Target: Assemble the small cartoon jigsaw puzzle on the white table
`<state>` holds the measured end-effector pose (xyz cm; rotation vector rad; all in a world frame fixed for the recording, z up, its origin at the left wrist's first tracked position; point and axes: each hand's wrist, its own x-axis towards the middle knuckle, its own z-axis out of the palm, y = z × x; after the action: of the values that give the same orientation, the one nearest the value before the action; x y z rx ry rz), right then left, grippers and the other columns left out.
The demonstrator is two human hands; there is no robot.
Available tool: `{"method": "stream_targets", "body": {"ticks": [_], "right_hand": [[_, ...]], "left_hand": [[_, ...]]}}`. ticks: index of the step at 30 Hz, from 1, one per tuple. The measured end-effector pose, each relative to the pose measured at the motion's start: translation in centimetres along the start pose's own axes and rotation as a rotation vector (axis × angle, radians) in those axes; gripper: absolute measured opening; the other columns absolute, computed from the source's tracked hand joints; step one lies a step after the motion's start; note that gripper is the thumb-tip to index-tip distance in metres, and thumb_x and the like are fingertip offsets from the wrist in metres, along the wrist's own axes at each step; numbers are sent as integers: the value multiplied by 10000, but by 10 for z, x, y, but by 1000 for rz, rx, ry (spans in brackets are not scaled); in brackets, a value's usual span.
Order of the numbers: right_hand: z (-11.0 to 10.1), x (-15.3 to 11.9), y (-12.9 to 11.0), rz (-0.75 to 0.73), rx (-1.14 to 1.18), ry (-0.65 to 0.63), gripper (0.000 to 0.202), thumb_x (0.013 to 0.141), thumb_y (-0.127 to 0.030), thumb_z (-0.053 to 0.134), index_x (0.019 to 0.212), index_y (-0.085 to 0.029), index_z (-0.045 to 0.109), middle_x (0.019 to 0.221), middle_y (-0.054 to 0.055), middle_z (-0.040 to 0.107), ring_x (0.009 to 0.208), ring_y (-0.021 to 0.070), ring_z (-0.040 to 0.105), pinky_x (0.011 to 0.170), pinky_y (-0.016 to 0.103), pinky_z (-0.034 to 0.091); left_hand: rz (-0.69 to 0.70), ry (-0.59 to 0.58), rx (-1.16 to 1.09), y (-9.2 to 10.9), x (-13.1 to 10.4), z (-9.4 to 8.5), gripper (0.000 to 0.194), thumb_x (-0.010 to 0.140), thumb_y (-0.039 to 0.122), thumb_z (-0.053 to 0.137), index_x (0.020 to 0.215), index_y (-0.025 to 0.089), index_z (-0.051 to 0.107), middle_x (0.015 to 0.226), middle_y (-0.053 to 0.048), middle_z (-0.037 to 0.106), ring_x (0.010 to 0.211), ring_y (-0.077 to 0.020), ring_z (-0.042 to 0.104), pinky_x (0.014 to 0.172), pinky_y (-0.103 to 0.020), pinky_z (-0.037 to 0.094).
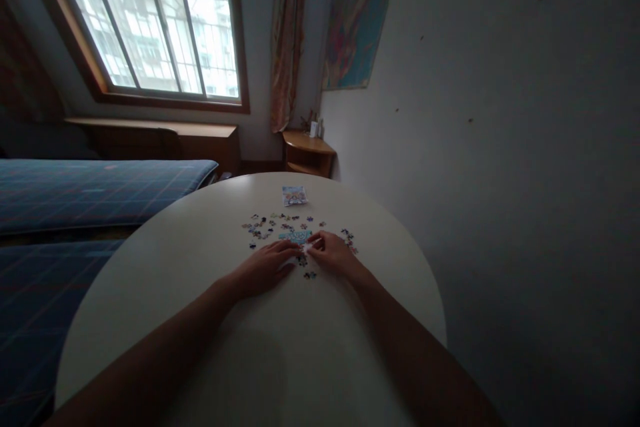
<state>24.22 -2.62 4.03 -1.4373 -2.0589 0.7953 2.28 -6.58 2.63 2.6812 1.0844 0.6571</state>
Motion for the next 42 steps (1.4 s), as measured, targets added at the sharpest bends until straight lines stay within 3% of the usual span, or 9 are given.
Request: {"method": "stream_targets", "body": {"ticks": [4, 9, 13, 19, 23, 29, 33, 42], "right_hand": [[-29, 4, 15, 56, -115, 201, 229, 837, -217, 611, 1048, -150, 669, 899, 70, 713, 782, 147, 653, 728, 249, 472], [-57, 9, 56, 169, -161, 349, 264, 857, -226, 581, 1083, -136, 685, 969, 103, 724, 796, 156, 669, 762, 263, 487], [-60, 11, 74, 228, -155, 297, 298, 845, -262, 599, 1099, -147, 705, 878, 87, 741, 717, 149, 675, 700, 243, 489], [-59, 9, 66, 185, -140, 190, 295, 831, -263, 622, 1084, -154, 730, 835, 71, 752, 662, 133, 658, 637, 223, 470], [-61, 7, 66, 176, -121, 170, 294, 862, -254, 579, 1085, -138, 733, 777, 72, 749, 613, 131, 648, 623, 227, 466], [-61, 10, 75, 158, -168, 265, 281, 858, -242, 582, 1073, -145, 734, 972, 94, 755, 858, 166, 694, 787, 251, 495], [-60, 11, 77, 180, -166, 256, 283, 862, -273, 590, 1086, -168, 727, 997, 80, 753, 875, 166, 695, 803, 258, 497], [-57, 9, 73, 212, -146, 241, 297, 843, -263, 598, 1101, -190, 727, 869, 57, 755, 777, 153, 677, 755, 256, 497]], "left_hand": [[28, -54, 33, 1, -1, -4, 325, 990, 336, 441, 1282, 326, 584, 1420, -51, 493, 1294, -240, 474, 1104, -444, 381], [16, -86, 22, -3, -4, -6, 322, 995, 342, 433, 1269, 340, 602, 1455, -40, 466, 1348, -250, 422, 1122, -463, 356], [19, -61, -7, -6, -5, -7, 285, 993, 323, 439, 1203, 298, 629, 1421, -49, 504, 1349, -247, 421, 1120, -458, 362], [39, -27, -38, -3, -4, -10, 254, 974, 312, 475, 1175, 272, 625, 1378, -58, 544, 1305, -225, 469, 1109, -425, 381], [32, -3, -20, -11, -7, -11, 303, 967, 318, 479, 1247, 292, 592, 1398, -59, 529, 1313, -227, 462, 1110, -438, 379], [-164, 73, 122, -49, -20, -23, 356, 940, 409, 471, 1213, 243, 627, 1379, -92, 551, 1258, -270, 509, 1086, -475, 392], [-338, 110, 178, -70, -30, -36, 349, 890, 433, 507, 1122, 236, 676, 1263, -94, 624, 1157, -283, 570, 1035, -453, 433], [-469, 24, 160, -67, -31, -50, 233, 833, 348, 522, 885, 263, 733, 1068, -30, 701, 939, -217, 655, 840, -321, 498]]}}
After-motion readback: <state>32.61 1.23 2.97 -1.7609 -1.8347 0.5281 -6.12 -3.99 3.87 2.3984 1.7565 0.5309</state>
